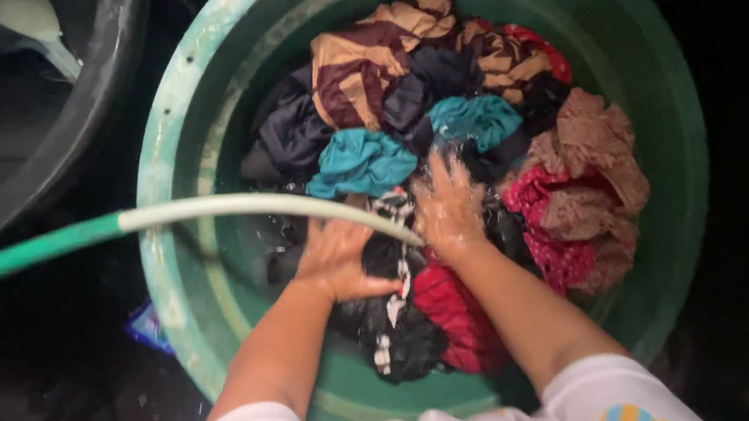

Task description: Washing clothes by hand in a plastic basin with water from a hose and detergent.

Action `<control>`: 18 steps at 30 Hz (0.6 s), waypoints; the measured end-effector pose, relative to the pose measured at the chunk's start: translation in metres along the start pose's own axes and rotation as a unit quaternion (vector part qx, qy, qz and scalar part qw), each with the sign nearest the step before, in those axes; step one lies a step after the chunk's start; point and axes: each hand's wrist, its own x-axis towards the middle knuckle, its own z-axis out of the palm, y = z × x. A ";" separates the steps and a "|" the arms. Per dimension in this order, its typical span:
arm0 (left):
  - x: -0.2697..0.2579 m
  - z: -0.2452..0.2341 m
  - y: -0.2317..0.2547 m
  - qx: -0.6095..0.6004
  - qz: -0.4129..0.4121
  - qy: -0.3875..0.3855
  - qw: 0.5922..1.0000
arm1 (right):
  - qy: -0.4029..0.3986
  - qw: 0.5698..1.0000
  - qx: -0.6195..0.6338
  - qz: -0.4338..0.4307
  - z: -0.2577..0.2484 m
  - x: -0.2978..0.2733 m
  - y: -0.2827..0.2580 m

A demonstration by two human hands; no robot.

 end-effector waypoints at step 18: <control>0.027 0.120 0.086 -0.657 -0.053 0.194 0.727 | 0.238 0.864 0.412 -0.162 -0.038 -0.166 -0.046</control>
